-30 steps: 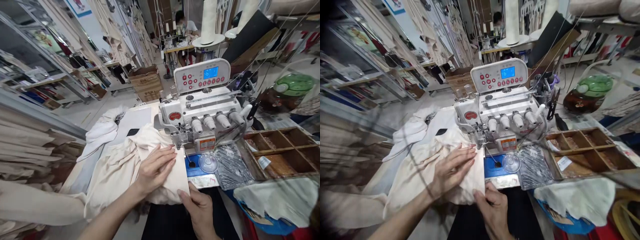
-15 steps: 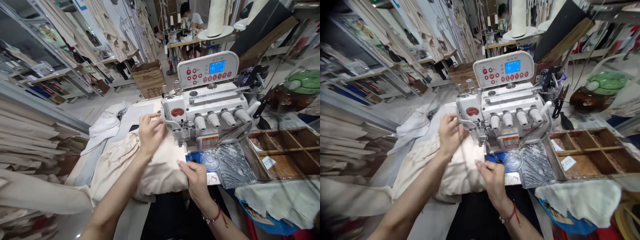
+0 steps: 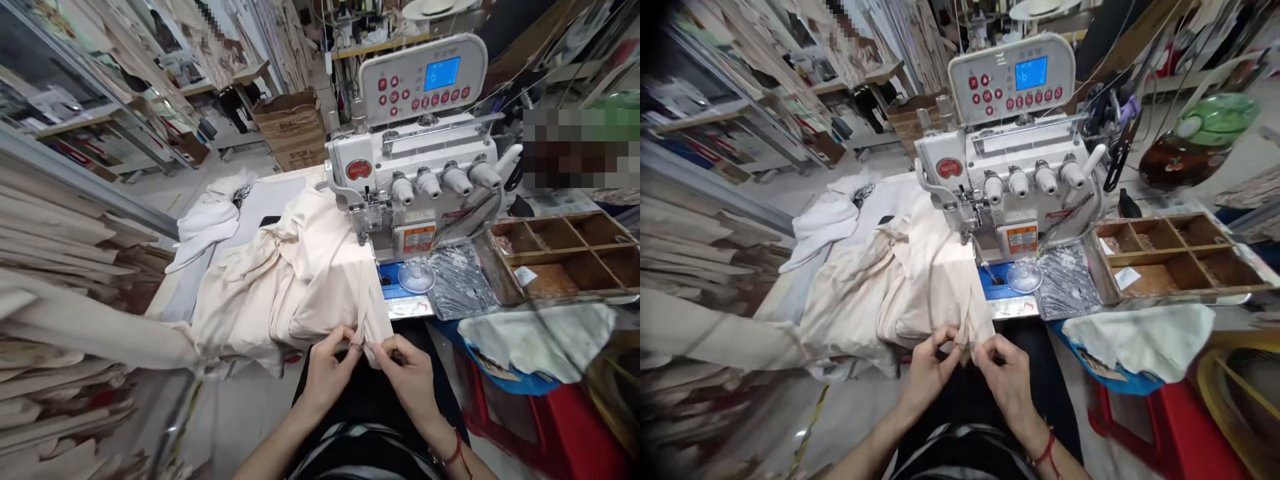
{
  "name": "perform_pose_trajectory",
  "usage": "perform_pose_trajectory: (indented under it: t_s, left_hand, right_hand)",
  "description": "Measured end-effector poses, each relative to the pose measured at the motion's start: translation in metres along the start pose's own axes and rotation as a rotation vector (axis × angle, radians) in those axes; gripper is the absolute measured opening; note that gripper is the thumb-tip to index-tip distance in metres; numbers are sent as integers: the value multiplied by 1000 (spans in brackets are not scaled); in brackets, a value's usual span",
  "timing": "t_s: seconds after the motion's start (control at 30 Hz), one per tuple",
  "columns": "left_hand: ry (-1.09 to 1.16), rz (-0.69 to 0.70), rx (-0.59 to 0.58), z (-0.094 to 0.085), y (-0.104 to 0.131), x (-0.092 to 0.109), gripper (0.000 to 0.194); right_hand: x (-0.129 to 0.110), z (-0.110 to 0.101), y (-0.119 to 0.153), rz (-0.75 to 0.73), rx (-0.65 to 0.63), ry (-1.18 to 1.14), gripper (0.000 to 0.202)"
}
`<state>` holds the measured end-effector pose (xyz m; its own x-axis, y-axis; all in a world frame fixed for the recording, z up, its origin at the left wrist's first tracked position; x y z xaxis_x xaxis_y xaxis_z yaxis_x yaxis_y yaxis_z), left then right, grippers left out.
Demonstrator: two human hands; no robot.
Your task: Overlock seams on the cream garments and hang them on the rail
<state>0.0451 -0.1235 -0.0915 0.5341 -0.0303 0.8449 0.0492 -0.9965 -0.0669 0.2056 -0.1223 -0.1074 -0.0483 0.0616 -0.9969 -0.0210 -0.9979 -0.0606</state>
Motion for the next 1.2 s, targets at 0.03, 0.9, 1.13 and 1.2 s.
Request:
perform_pose_trajectory:
  t_s: [0.03,0.9,1.13,1.2]
  left_hand:
    - [-17,34,28,3,7,-3,14]
    - [-234,787,247,-10,109,63,24]
    - [-296,847,123,-1,119,66,21]
    - [-298,839,119,2,120,62,25]
  right_hand:
    - [7,-1,5,59,21,-32,34]
    - [-16,-8,99,529,-12,-640,28]
    - [-22,-14,109,542,-8,-660,36]
    - [-27,-15,109,550,-5,-689,39]
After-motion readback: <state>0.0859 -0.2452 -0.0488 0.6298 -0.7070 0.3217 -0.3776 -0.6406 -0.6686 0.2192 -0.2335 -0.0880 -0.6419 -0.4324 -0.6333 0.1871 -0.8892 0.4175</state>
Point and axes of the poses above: each hand's wrist, its own y-axis away from the middle knuckle, its own z-axis out of the palm, x = y × z, the point moved 3 cm from there along -y, towards the middle knuckle, and after that the axes turned 5 degrees about -y, right-handed, at the moved point
